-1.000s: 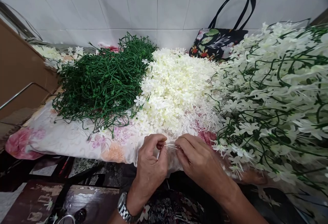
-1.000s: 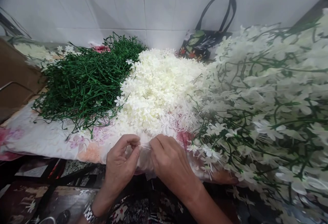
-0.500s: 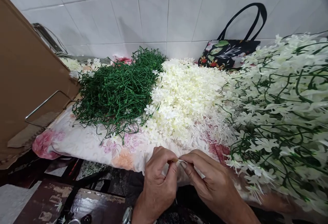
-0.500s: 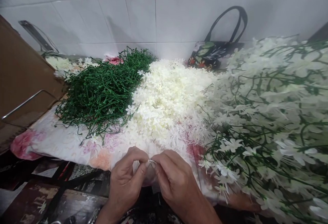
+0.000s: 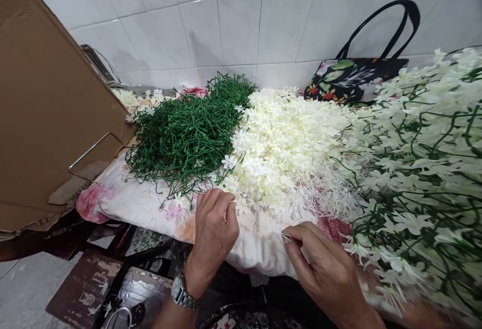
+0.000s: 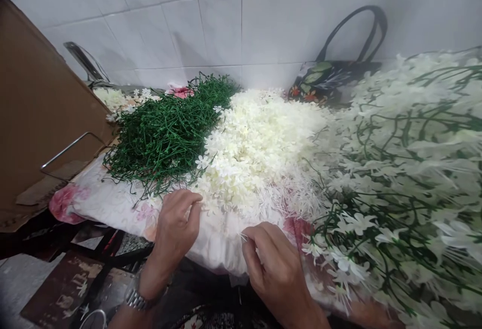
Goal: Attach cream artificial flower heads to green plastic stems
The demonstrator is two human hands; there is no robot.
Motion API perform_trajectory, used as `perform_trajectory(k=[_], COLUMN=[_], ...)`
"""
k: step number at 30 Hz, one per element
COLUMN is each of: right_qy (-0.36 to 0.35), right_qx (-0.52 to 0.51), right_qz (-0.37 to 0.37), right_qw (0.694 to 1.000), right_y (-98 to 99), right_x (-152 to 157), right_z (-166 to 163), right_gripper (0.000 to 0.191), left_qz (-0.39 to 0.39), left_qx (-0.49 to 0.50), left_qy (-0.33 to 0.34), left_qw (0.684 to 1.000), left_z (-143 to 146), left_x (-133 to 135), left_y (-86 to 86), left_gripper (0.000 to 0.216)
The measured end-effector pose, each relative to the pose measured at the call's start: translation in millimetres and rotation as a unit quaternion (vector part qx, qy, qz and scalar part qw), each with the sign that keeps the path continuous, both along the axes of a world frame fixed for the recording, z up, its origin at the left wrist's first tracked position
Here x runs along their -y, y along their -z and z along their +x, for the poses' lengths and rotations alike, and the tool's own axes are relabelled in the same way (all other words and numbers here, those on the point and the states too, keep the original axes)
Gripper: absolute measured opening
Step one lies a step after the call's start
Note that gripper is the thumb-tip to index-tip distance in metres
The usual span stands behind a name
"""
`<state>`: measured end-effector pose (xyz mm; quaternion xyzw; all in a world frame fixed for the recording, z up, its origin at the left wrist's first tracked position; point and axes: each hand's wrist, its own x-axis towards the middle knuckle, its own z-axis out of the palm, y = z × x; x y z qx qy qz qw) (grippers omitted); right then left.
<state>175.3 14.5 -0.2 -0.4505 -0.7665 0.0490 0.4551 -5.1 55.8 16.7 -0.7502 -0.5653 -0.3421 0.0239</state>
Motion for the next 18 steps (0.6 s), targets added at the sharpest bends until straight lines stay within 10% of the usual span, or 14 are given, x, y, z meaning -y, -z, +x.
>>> perform_trajectory(k=[6,18], right_qy=[-0.007,-0.009], right_qx=[0.013,0.010], right_qz=[0.017,0.008], right_qw=[1.000,1.000], right_y=[5.5,7.5], right_x=[0.9,2.6], right_z=[-0.6,1.0], right_gripper=[0.010,0.009], left_qz=[-0.097,-0.064], left_qx=[-0.149,-0.118], left_qy=[-0.050,-0.058], left_qw=[0.983,0.989], left_z=[3.4,0.4], left_x=[-5.3,-5.8], left_y=[0.1,3.1], left_gripper=[0.015,0.023])
